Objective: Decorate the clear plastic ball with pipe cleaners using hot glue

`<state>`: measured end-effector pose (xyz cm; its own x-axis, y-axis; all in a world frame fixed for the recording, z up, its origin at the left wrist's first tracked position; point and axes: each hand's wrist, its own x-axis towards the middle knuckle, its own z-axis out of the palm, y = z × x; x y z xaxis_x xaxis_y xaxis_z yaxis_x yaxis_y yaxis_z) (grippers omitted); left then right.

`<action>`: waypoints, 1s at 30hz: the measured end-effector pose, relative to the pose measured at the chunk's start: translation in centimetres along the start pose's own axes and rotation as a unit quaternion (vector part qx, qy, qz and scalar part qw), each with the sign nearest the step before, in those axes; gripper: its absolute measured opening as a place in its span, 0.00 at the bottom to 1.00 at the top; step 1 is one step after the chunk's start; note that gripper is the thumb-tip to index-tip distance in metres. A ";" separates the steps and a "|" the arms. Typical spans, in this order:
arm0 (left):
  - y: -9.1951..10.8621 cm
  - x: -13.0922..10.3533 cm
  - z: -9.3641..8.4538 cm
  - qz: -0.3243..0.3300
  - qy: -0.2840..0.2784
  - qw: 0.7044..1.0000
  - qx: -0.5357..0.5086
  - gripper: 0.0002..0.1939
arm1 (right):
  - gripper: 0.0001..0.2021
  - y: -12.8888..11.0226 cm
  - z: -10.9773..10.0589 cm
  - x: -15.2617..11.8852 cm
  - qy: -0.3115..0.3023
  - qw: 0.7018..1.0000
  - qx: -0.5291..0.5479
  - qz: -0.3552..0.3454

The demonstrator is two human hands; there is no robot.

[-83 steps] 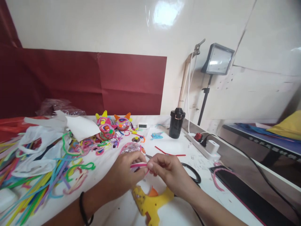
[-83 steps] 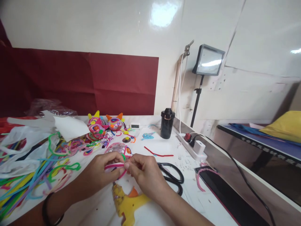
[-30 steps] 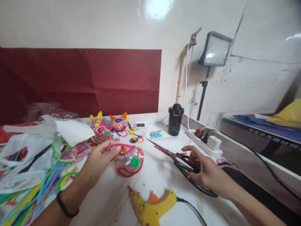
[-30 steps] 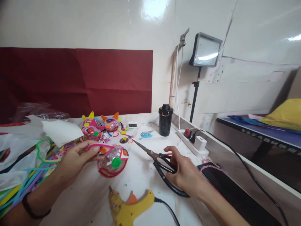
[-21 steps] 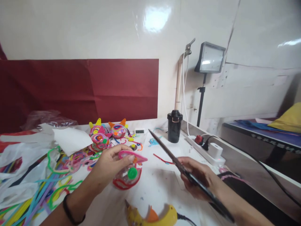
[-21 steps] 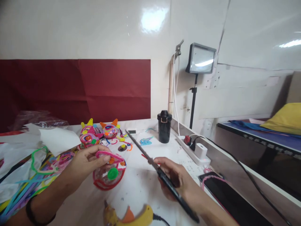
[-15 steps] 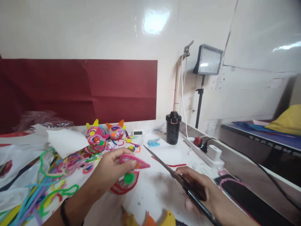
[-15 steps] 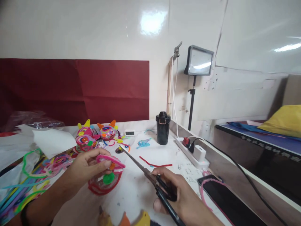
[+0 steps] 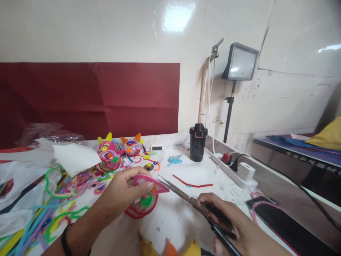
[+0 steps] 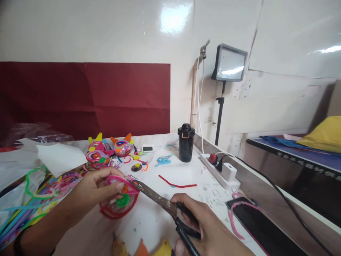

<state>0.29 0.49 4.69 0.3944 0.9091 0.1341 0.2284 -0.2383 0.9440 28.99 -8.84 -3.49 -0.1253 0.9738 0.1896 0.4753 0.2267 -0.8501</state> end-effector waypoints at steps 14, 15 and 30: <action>-0.4 0.2 0.4 0.028 -0.032 0.999 0.025 0.13 | 0.34 0.5 0.5 -0.3 0.002 0.998 -0.058 0.013; -0.3 0.2 0.5 0.022 -0.030 0.999 0.014 0.13 | 0.33 0.3 0.4 -0.3 0.000 0.998 -0.070 0.006; -0.5 0.2 0.9 -0.013 -0.018 1.000 -0.021 0.14 | 0.20 -1.6 0.4 -0.1 0.010 0.993 -0.112 -0.045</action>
<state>1.06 0.42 3.97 0.4203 0.9020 0.0989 0.2010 -0.1988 0.9592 27.89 -9.29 -2.39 -0.1598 0.9494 0.2704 0.6445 0.3078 -0.6999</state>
